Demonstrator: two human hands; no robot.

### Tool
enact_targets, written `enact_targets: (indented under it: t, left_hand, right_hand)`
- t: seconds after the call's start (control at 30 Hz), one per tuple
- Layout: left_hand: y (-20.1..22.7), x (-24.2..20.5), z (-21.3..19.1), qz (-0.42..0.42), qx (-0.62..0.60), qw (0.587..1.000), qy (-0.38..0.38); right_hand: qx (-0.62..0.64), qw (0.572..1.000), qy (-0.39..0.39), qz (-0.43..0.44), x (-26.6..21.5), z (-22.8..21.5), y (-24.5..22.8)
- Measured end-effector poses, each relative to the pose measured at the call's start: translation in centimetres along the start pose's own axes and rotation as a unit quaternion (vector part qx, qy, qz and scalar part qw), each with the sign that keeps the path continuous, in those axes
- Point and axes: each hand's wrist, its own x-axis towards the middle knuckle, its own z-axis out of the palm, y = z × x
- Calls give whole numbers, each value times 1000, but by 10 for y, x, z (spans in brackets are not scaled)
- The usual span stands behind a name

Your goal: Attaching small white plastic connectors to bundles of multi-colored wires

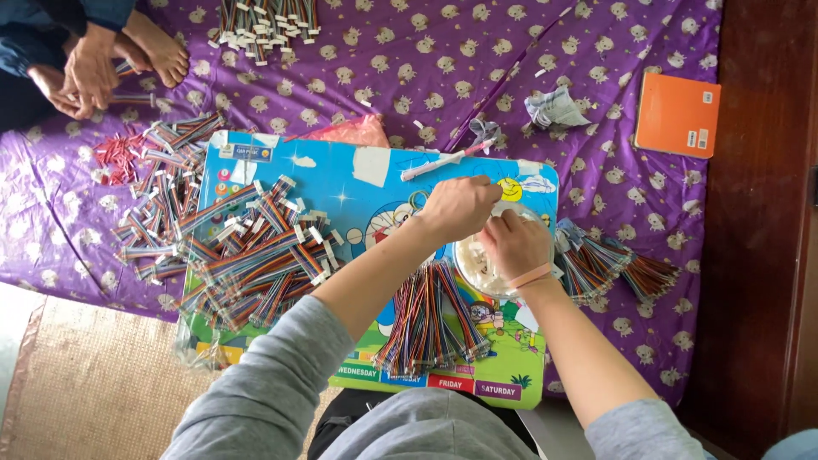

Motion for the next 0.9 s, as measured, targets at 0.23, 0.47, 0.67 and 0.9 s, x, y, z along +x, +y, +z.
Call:
enact_targets:
  t: [0.23,0.47,0.67,0.9]
  left_hand:
    - [3,-5,26,-62,-19,998,-6]
    - [17,-4,29,-45,-6,999,-7]
    - [33,-24,-14,-56,-31,998,-3]
    - [88,-124,-37,18,45,973,-227]
  right_hand:
    - [118,949,-115,269,-19,-11,-3]
    - [577,350,-27,738,11,-49,14]
    - [686,232,-51,688,10,-69,10]
    - [781,150,-68,602,-13,-67,21]
